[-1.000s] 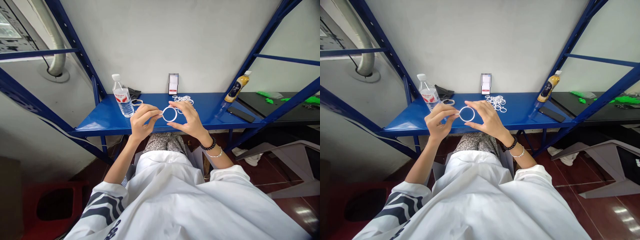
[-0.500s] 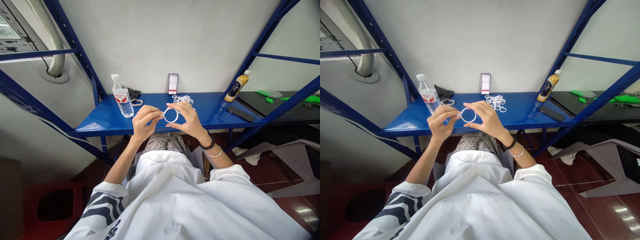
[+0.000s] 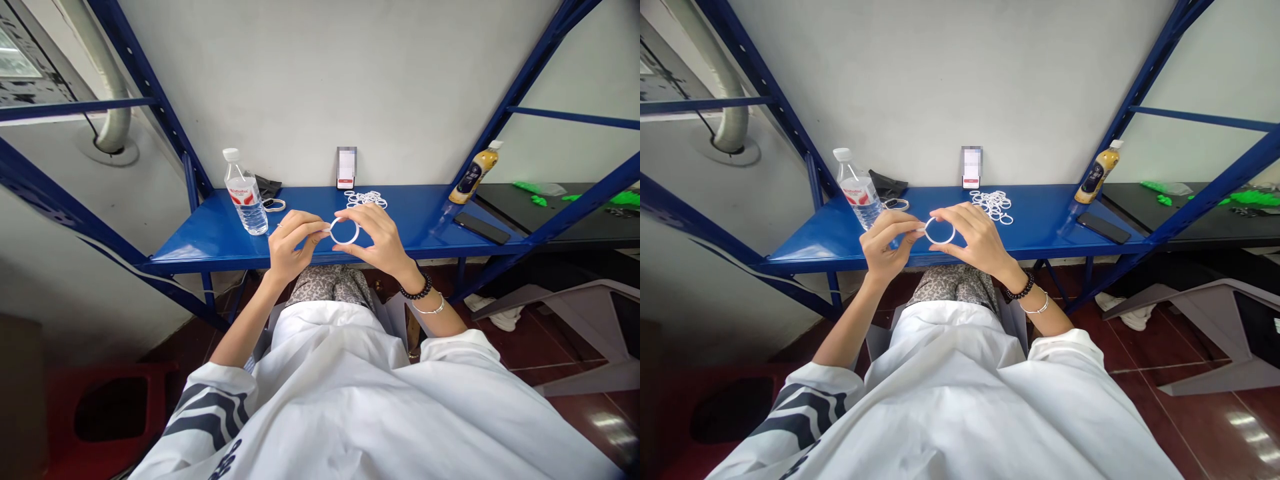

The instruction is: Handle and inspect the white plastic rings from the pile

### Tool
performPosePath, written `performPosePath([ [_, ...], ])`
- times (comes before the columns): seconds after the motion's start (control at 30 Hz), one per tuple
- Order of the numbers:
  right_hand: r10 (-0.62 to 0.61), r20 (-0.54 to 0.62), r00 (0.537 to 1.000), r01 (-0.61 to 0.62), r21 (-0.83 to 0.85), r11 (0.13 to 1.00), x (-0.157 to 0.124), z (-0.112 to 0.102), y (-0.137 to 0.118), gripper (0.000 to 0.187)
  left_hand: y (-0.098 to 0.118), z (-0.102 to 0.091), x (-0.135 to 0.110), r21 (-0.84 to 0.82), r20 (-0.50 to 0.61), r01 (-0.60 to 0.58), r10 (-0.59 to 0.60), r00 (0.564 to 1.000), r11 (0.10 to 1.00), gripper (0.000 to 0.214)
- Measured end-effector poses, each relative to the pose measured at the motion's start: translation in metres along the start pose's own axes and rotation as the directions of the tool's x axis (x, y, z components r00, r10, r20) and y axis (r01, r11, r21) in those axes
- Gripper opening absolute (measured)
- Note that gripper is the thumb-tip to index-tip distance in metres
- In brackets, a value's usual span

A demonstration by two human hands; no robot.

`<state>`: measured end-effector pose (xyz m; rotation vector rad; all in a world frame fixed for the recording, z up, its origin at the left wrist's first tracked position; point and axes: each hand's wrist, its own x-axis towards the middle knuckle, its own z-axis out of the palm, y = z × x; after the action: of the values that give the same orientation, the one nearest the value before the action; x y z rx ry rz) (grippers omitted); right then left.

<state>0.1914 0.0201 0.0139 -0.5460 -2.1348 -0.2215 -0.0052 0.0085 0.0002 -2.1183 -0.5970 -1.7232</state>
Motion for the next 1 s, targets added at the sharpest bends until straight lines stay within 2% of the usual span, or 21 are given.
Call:
performPosePath([
  [0.33, -0.007, -0.015, 1.0, 0.007, 0.007, 1.0, 0.001, 0.0, 0.002, 0.044, -0.002, 0.001, -0.001, -0.002, 0.014, 0.003, -0.003, 1.0, 1.0, 0.006],
  [0.67, 0.02, 0.003, 1.0, -0.02, 0.024, 1.0, 0.001, 0.007, 0.011, 0.048, -0.005, 0.003, -0.003, 0.009, 0.11, 0.128, -0.128, 0.986, 0.992, 0.012],
  [0.8, 0.057, 0.034, 0.998, -0.058, 0.03, 0.998, 0.0, 0.015, 0.022, 0.047, -0.012, 0.009, -0.008, 0.017, 0.187, 0.23, -0.229, 0.955, 0.973, 0.017],
  [1.0, 0.147, 0.1, 0.984, -0.147, -0.009, 0.989, -0.007, 0.036, 0.059, 0.046, -0.034, 0.021, -0.024, 0.076, 0.284, 0.399, -0.404, 0.87, 0.914, 0.023],
])
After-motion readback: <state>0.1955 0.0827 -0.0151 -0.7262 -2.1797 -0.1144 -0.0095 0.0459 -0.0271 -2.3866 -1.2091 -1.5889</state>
